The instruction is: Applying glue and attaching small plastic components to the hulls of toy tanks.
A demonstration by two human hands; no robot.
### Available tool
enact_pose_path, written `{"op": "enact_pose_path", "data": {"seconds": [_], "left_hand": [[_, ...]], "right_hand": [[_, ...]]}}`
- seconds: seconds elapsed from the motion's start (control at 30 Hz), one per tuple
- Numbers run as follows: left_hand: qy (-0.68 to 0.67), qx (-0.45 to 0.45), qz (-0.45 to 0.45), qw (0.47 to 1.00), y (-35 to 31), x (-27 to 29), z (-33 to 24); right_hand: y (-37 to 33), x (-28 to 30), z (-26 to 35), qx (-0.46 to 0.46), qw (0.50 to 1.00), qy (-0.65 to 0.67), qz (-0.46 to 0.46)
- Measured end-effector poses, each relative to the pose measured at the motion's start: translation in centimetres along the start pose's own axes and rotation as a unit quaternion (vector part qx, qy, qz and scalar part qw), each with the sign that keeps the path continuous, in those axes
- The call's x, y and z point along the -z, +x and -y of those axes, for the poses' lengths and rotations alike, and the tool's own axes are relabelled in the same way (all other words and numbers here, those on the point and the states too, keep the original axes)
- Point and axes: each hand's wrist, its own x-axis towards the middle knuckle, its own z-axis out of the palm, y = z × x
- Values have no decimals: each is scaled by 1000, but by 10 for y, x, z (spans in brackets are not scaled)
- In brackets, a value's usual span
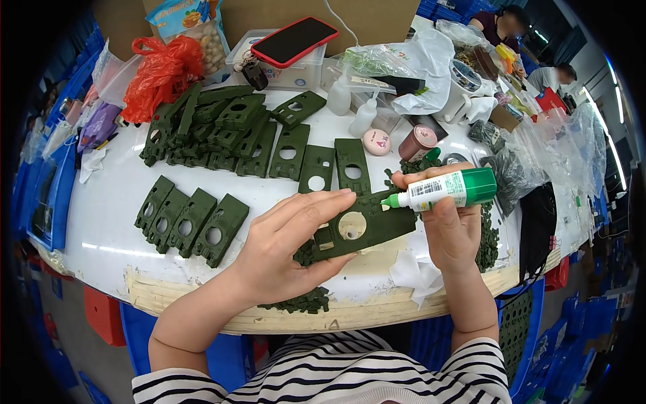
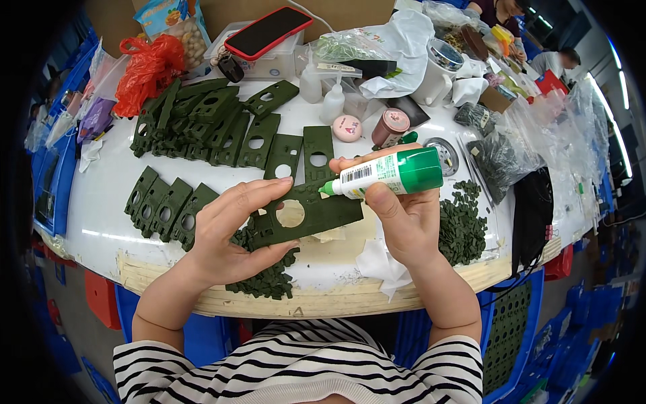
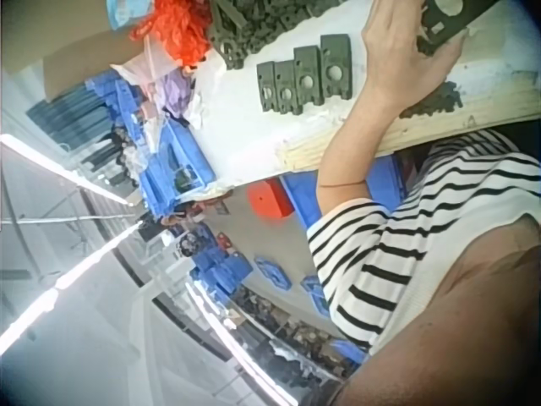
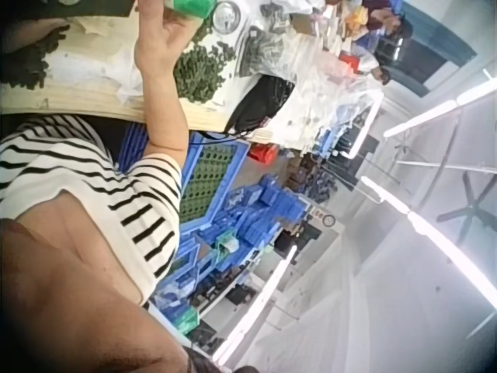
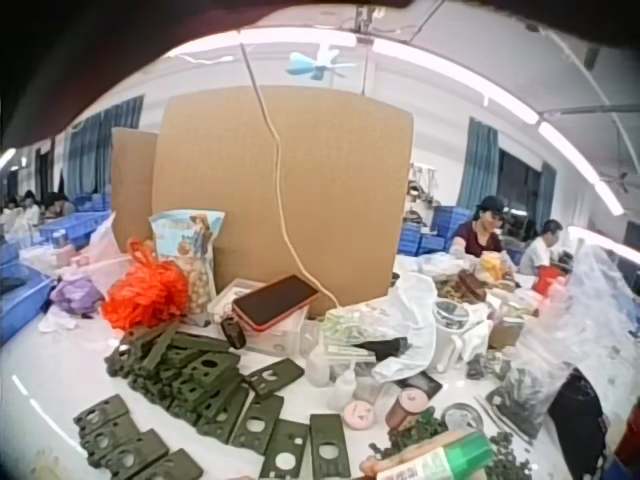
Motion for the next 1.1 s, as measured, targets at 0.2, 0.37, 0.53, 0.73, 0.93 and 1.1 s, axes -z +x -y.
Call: {"op": "enact_pose_path", "data": {"seconds": [0.2,0.37,0.53,0.73,0.93,1.1], "left_hand": [[-12,6,0,1000,0,-1,1],[-32,29,1,999,1,2,-1],[-35,24,-2,999,1,1,-1],[-36,26,1,999,1,2,0],[-39,26,0,999,2,1,-1],[-40,27,2,999,2,2,-1]], "right_hand": [[1,-1,-3,18,996,81,-19],[1,2,1,-6,1000,12,14],[1,0,0,19,999,45,-3],[0,0,4,-1,1000,-13,16],[1,0,0,28,999,41,3],[2,1,0,32,999,41,9]]}}
